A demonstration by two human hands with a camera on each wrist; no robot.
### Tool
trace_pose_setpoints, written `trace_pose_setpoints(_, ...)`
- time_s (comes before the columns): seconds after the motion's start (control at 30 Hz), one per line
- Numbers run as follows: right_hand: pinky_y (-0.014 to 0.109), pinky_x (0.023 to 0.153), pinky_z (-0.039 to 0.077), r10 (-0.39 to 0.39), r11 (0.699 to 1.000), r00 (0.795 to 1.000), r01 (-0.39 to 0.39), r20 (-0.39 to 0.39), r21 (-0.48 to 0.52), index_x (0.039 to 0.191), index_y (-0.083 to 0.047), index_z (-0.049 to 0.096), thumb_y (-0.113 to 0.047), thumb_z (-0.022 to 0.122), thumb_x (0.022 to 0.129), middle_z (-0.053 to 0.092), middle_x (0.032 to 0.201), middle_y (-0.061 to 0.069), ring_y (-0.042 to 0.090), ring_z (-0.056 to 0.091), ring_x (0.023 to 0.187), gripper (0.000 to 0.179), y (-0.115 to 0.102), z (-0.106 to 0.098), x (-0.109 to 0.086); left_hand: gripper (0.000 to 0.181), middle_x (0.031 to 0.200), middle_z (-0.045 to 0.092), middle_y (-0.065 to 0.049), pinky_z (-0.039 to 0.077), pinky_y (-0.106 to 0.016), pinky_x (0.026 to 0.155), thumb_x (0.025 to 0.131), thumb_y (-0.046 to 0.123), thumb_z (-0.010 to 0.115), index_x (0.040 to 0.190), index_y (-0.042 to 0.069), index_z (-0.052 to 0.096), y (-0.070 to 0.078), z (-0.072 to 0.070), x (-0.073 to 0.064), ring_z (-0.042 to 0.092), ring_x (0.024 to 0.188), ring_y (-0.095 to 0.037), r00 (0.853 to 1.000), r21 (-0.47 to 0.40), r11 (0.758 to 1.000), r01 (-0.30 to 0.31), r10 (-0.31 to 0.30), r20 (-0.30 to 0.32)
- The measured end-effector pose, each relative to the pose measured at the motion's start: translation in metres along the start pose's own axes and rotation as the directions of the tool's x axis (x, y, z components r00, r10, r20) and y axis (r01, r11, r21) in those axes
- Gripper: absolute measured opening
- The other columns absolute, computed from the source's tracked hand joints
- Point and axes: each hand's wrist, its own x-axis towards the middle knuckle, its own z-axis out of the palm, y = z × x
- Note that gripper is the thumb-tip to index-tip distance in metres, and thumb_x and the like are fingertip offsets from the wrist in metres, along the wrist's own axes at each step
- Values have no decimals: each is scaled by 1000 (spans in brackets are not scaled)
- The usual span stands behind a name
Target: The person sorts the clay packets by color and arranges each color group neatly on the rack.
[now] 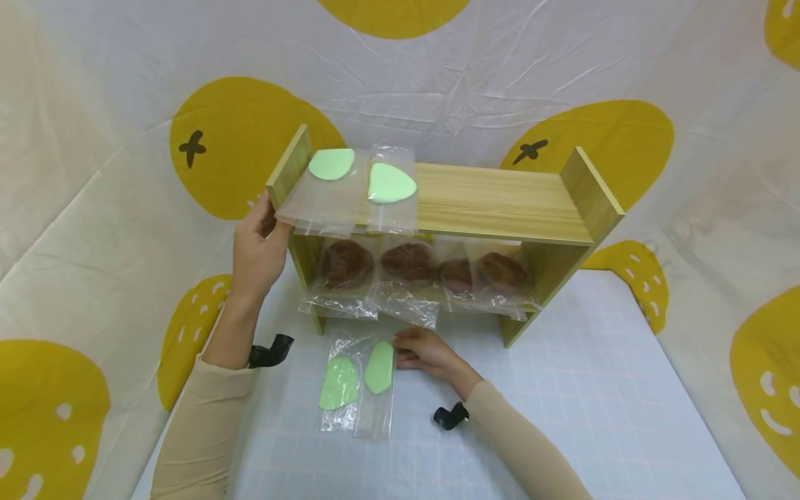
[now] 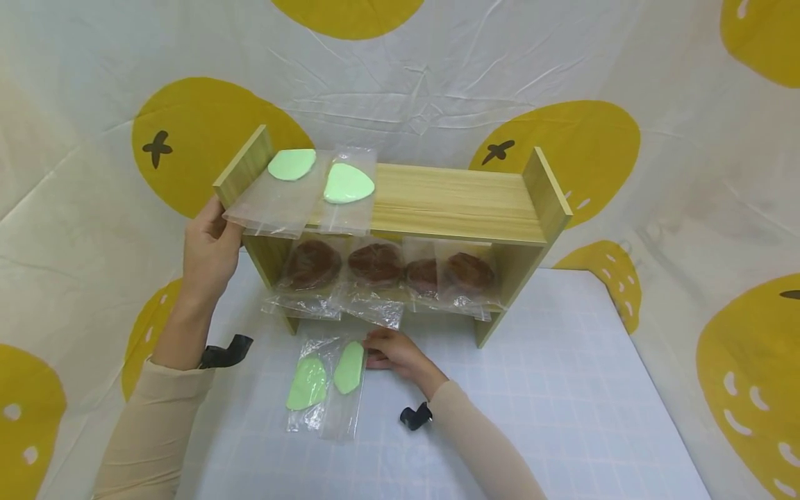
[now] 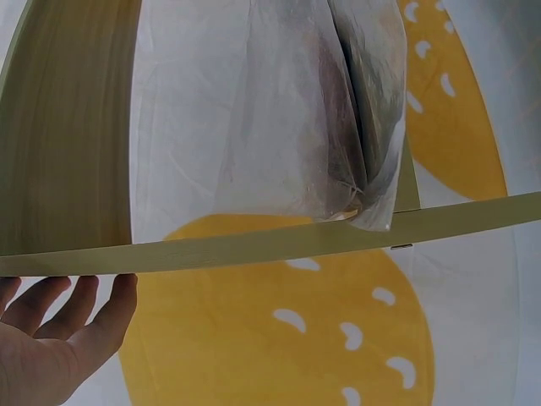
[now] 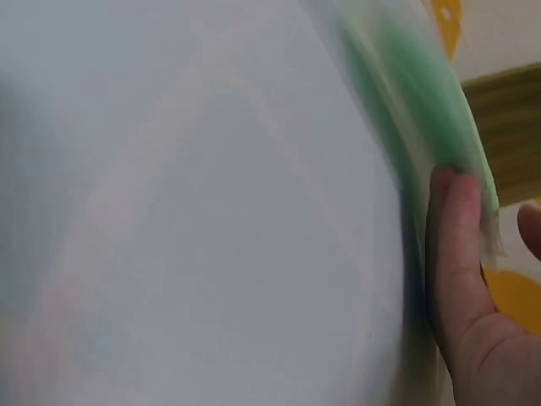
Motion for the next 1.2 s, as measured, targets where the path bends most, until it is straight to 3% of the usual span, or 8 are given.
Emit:
trace_pose_setpoints(0.13, 39, 93, 53, -29, 1000, 999, 30, 43, -6, 118, 23, 55, 8, 61, 93, 65, 107, 17, 21, 66, 94, 29, 4, -1, -2, 42, 135, 62, -2, 47, -39, 102, 101, 23, 62, 143, 21, 57, -1, -1, -1, 60, 118, -20, 1000, 0, 1000, -7, 7, -6)
trace_pose_setpoints(0.23, 38, 95, 52, -45, 997, 997, 48, 65, -52, 119, 23, 56, 10, 63, 91, 67, 108, 19, 22, 66, 100, 32, 6, -2, -4, 42, 136, 62, -2, 47, -39, 102, 101, 23, 61, 143, 22, 58, -2, -1, -1, 60, 118, -20, 1000, 5, 1000, -11, 11, -8)
trace_pose_setpoints(0.37, 41, 93, 53, -14, 999, 995, 17, 102, -33, 135, 19, 44, 8, 64, 91, 67, 111, 22, 28, 67, 102, 50, 8, -1, -10, 42, 135, 62, -2, 47, -39, 102, 101, 23, 61, 143, 21, 58, -3, -1, 0, 60, 118, -20, 1000, 3, 1000, -15, 15, -8)
trace_pose_setpoints(0.53, 51, 86, 55, 47, 999, 985, -49, 167, 10, 151, 3, 28, 6, 63, 93, 65, 114, 24, 35, 69, 98, 68, 9, 2, -17, 42, 135, 62, -2, 47, -38, 102, 101, 22, 62, 143, 21, 58, -3, -1, 0, 60, 118, -20, 1000, -1, 1000, -16, 16, -10)
trace_pose_setpoints(0.77, 47, 85, 57, 50, 998, 989, -46, 139, -31, 154, 3, 19, 13, 65, 88, 66, 110, 21, 29, 69, 90, 81, 14, 7, -22, 43, 136, 61, -2, 48, -39, 101, 101, 21, 62, 143, 20, 57, -2, 0, 0, 60, 118, -20, 1000, -4, 1000, -23, 23, -6)
trace_pose_setpoints(1.0, 43, 87, 56, 23, 998, 991, -14, 131, -65, 150, 10, 23, 12, 65, 88, 69, 107, 20, 26, 69, 90, 75, 19, 5, -22, 43, 137, 61, -2, 48, -39, 101, 101, 22, 62, 144, 21, 56, -1, 0, -1, 60, 118, -21, 1000, -4, 1000, -20, 20, -4)
trace_pose_setpoints(1.2, 40, 83, 58, 30, 999, 989, -24, 145, -43, 150, 9, 26, 11, 64, 88, 70, 104, 15, 23, 69, 88, 72, 18, 3, -25, 44, 137, 60, -2, 48, -39, 101, 101, 20, 62, 145, 20, 55, -1, 1, 0, 59, 119, -21, 1000, -11, 1000, -22, 22, -4)
